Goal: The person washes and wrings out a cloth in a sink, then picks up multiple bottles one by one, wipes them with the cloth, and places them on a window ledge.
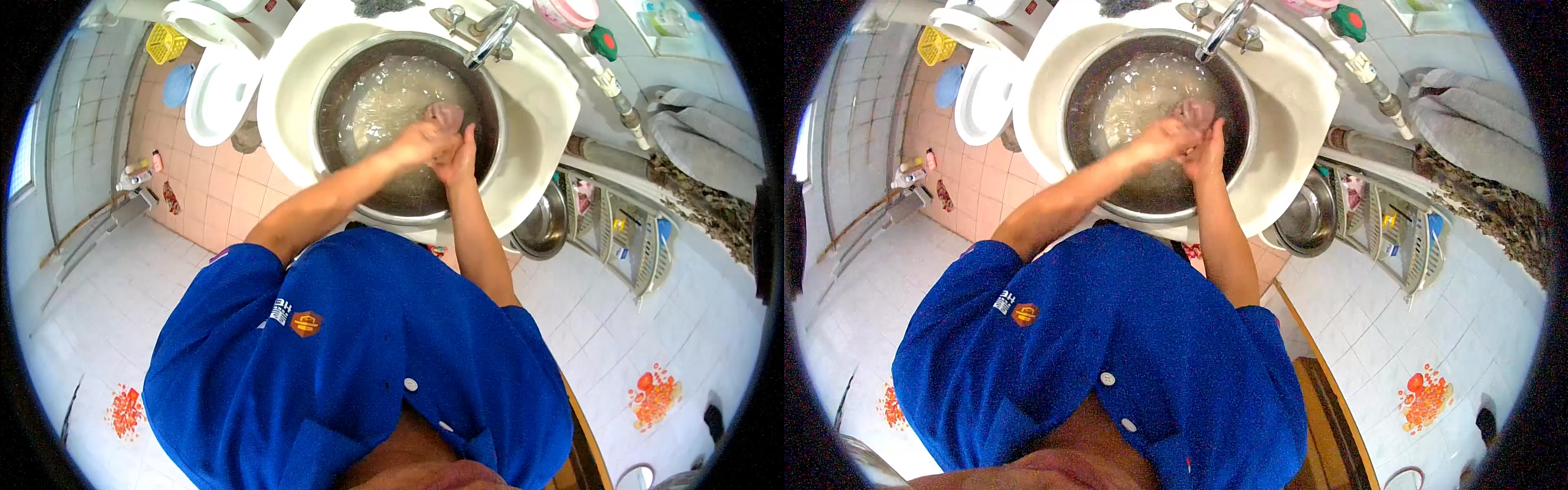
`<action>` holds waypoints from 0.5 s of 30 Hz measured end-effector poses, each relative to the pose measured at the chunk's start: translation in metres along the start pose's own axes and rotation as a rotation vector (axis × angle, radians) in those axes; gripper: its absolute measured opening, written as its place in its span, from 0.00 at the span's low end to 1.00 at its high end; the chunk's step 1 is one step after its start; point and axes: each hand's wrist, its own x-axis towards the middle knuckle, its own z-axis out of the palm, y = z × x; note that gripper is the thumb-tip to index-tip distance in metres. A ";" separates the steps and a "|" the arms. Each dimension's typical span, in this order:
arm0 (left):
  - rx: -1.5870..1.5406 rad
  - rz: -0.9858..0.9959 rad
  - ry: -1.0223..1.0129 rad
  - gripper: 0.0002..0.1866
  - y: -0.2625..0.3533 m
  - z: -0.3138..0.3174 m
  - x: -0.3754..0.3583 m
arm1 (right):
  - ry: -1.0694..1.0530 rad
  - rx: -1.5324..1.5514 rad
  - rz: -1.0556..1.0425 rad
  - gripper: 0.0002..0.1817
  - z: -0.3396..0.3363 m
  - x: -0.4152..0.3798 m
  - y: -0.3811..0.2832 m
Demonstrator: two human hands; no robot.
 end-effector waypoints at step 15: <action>-0.125 -0.337 0.255 0.07 -0.026 -0.062 0.040 | 0.283 -0.265 -0.021 0.44 0.054 -0.019 -0.016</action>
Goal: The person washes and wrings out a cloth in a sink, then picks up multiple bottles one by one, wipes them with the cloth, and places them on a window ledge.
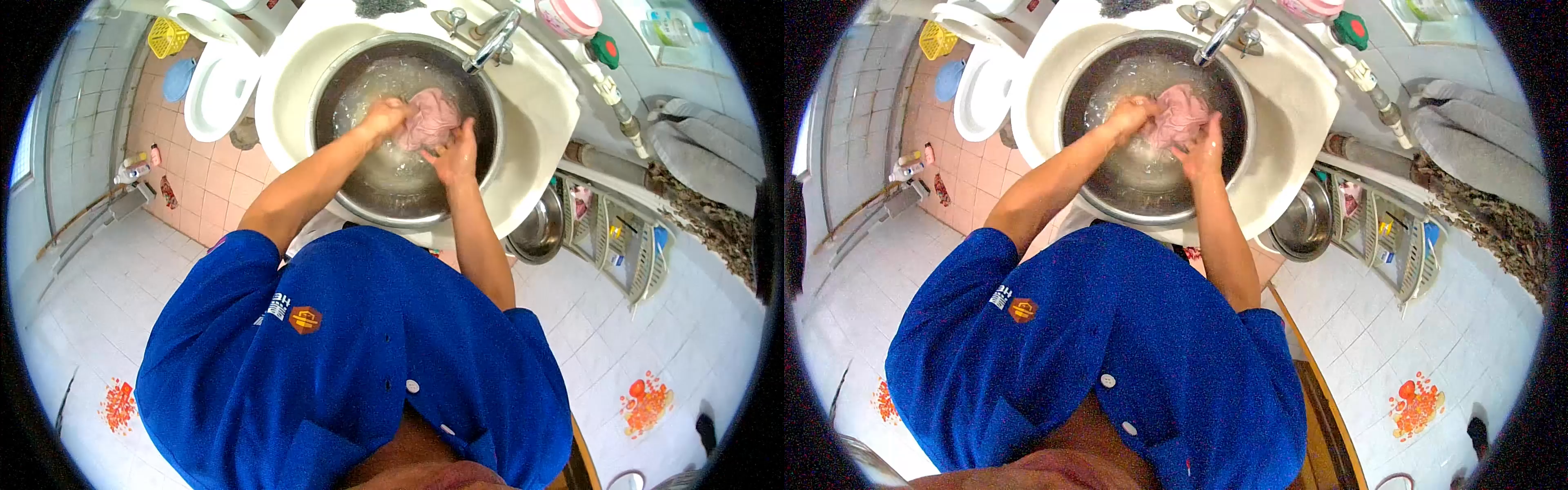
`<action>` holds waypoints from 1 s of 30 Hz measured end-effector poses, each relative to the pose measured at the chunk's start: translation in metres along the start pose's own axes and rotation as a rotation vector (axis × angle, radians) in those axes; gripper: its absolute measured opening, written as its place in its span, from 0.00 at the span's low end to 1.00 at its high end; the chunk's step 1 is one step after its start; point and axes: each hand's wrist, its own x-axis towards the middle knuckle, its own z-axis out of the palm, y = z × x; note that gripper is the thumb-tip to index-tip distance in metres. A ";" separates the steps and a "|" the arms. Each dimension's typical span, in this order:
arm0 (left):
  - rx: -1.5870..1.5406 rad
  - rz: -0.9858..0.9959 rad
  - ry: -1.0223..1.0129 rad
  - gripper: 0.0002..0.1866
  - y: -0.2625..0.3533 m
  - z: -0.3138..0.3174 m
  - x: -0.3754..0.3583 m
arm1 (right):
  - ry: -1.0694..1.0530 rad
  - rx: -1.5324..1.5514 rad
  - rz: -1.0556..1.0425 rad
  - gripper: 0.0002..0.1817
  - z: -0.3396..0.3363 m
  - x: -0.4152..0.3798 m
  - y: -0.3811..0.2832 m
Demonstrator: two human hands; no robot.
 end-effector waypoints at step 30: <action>0.516 0.452 0.278 0.23 0.022 0.067 -0.036 | -0.374 0.074 -0.179 0.23 0.001 0.030 0.026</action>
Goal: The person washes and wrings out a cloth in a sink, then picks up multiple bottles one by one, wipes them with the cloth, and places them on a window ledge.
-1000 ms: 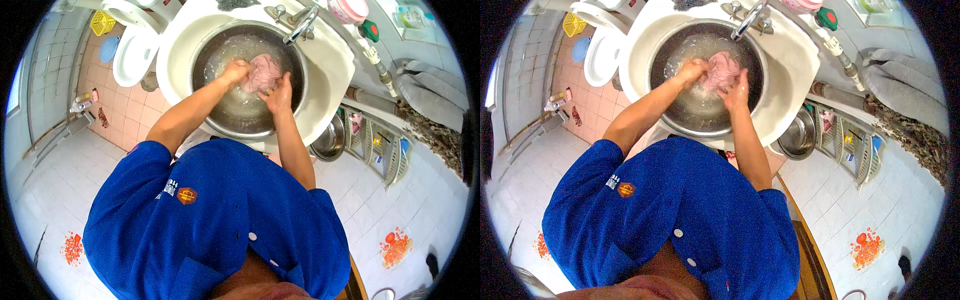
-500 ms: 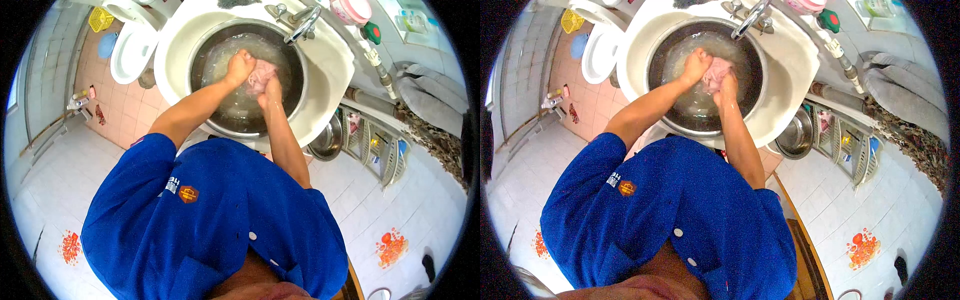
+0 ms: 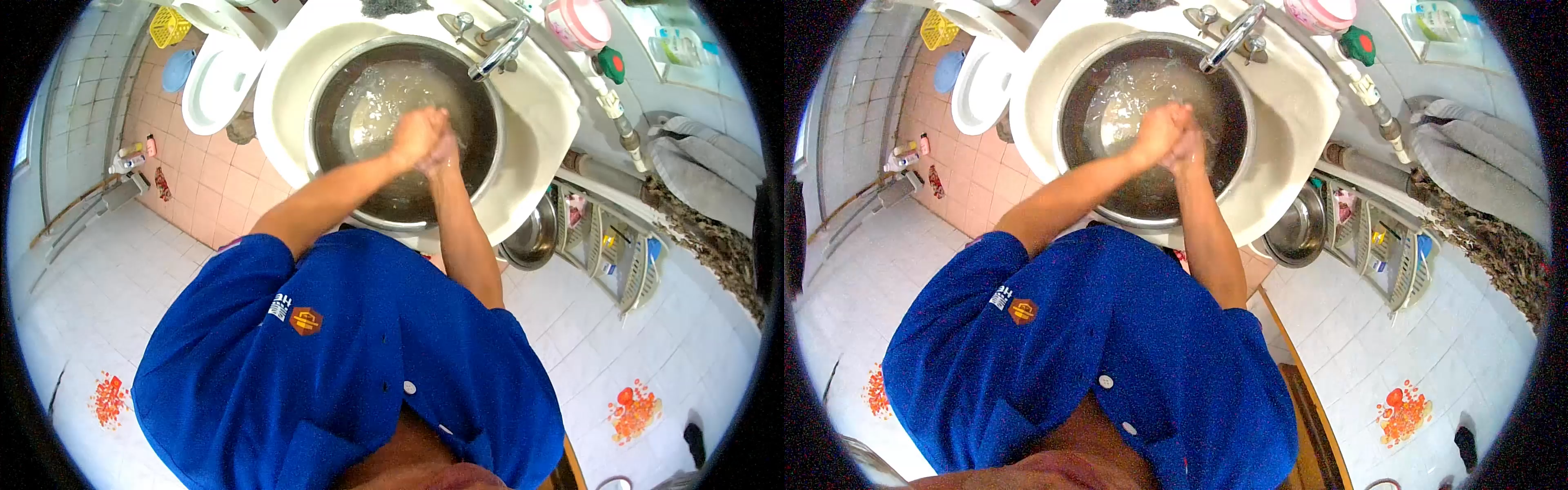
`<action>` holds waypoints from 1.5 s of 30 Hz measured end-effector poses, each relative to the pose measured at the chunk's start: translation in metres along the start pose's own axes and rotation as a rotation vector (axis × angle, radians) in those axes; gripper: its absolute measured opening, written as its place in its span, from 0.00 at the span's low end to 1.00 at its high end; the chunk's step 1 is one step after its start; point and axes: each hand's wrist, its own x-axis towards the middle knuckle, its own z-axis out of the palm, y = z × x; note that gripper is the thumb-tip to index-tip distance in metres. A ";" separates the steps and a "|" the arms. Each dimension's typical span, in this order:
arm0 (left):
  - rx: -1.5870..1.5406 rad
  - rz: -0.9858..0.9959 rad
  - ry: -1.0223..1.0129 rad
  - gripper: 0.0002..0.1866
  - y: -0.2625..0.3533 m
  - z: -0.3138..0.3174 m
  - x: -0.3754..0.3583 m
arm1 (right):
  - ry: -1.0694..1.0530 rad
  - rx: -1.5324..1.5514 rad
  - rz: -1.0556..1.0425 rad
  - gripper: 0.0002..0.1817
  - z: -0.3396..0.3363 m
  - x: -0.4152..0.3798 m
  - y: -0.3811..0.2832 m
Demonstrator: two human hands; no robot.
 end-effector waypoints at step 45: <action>-0.091 0.232 -0.276 0.18 0.069 -0.086 0.057 | 0.548 -1.729 -0.400 0.28 0.062 0.041 -0.170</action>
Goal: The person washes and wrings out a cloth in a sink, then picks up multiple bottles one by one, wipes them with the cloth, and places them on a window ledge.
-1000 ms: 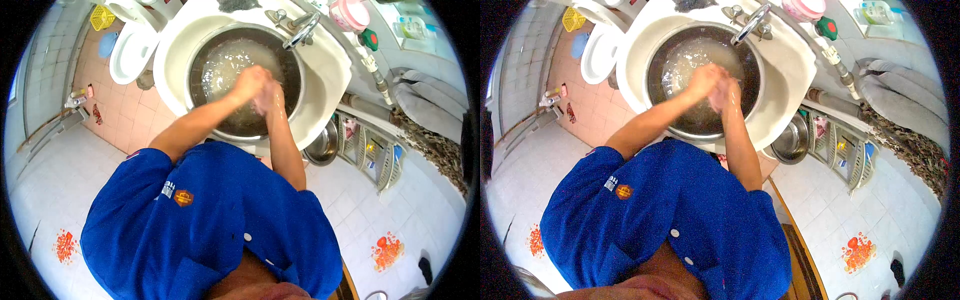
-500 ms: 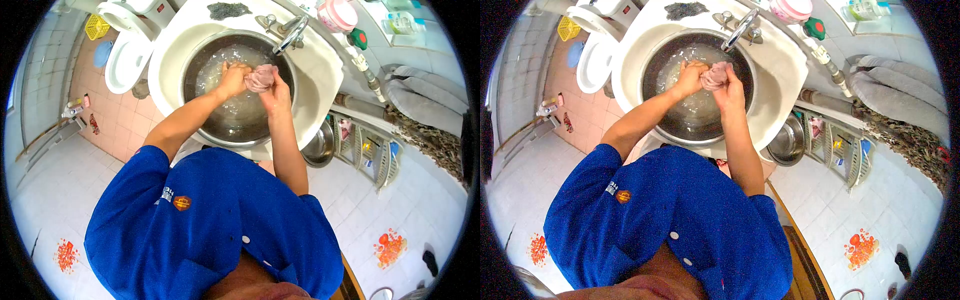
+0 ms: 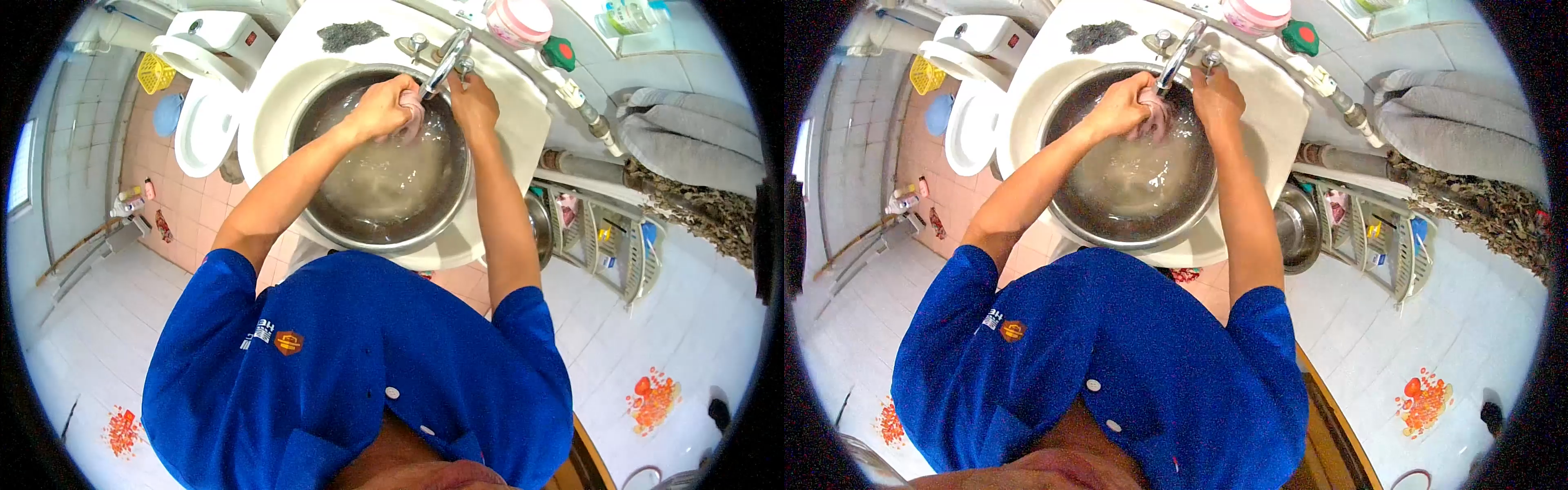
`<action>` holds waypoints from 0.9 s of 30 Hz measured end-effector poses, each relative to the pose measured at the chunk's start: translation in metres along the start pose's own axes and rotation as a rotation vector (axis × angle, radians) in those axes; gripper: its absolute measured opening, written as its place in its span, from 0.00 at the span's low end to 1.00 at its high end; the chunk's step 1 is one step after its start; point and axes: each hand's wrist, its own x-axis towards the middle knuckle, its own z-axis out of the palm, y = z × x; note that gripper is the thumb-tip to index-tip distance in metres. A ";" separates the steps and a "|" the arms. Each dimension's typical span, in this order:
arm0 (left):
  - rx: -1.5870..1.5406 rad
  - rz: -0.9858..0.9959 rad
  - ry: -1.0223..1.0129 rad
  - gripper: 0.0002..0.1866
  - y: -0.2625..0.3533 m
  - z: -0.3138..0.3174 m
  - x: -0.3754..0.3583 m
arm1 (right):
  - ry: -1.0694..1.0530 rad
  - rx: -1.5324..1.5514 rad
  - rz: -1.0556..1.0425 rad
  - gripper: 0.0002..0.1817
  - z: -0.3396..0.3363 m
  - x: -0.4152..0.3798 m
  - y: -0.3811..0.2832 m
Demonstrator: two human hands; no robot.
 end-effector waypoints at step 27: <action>0.167 0.073 -0.181 0.12 0.005 0.002 0.028 | -0.074 -0.269 -0.481 0.12 0.001 0.032 0.041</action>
